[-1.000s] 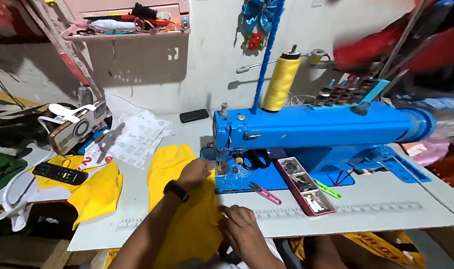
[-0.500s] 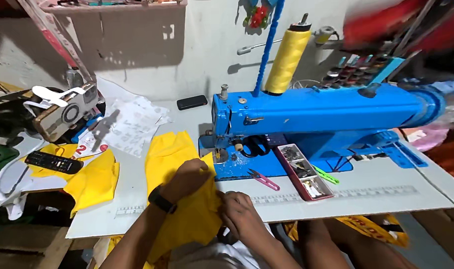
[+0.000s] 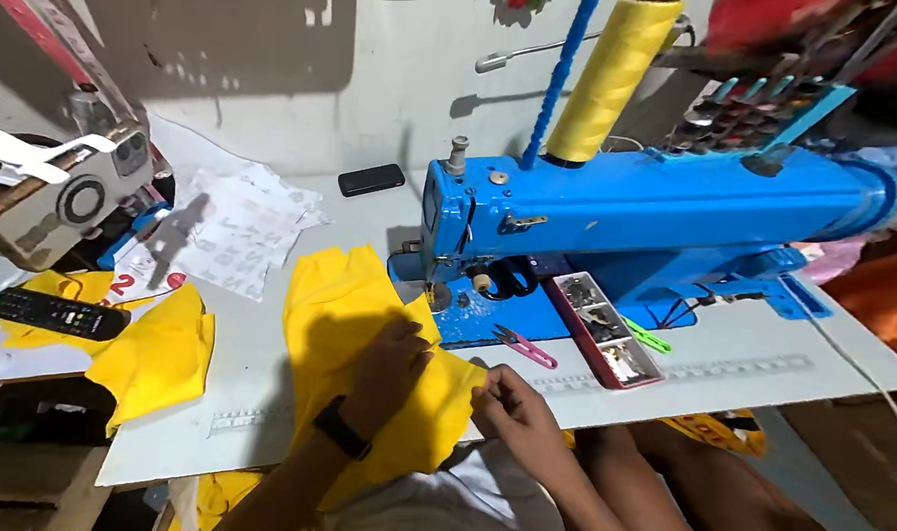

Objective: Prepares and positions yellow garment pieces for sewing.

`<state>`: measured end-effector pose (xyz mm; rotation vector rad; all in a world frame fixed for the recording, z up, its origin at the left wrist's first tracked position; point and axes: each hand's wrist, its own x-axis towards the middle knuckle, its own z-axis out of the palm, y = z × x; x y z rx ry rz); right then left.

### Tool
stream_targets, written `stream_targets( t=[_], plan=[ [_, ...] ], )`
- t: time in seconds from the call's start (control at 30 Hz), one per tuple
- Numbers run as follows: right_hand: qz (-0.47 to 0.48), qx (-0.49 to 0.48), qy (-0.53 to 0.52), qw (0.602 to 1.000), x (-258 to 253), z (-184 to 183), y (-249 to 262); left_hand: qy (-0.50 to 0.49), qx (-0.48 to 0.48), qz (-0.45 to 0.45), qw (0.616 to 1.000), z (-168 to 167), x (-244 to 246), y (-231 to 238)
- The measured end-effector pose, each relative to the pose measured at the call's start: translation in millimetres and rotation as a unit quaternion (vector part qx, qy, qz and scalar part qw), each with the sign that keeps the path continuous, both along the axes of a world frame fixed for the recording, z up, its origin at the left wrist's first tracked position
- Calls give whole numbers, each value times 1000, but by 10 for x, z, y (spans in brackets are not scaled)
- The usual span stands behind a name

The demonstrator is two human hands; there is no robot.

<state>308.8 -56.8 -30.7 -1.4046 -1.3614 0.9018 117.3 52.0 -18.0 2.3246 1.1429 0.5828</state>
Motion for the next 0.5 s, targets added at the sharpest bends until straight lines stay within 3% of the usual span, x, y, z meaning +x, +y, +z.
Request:
stream_targets(
  t=[0.23,0.5],
  plan=[
    [-2,-184,26,983,-68,218,216,-16,33,12,999,-67,16,-13],
    [103,-169,-8,980,-202,288,311,-89,30,23,995,-66,-117,43]
  ],
)
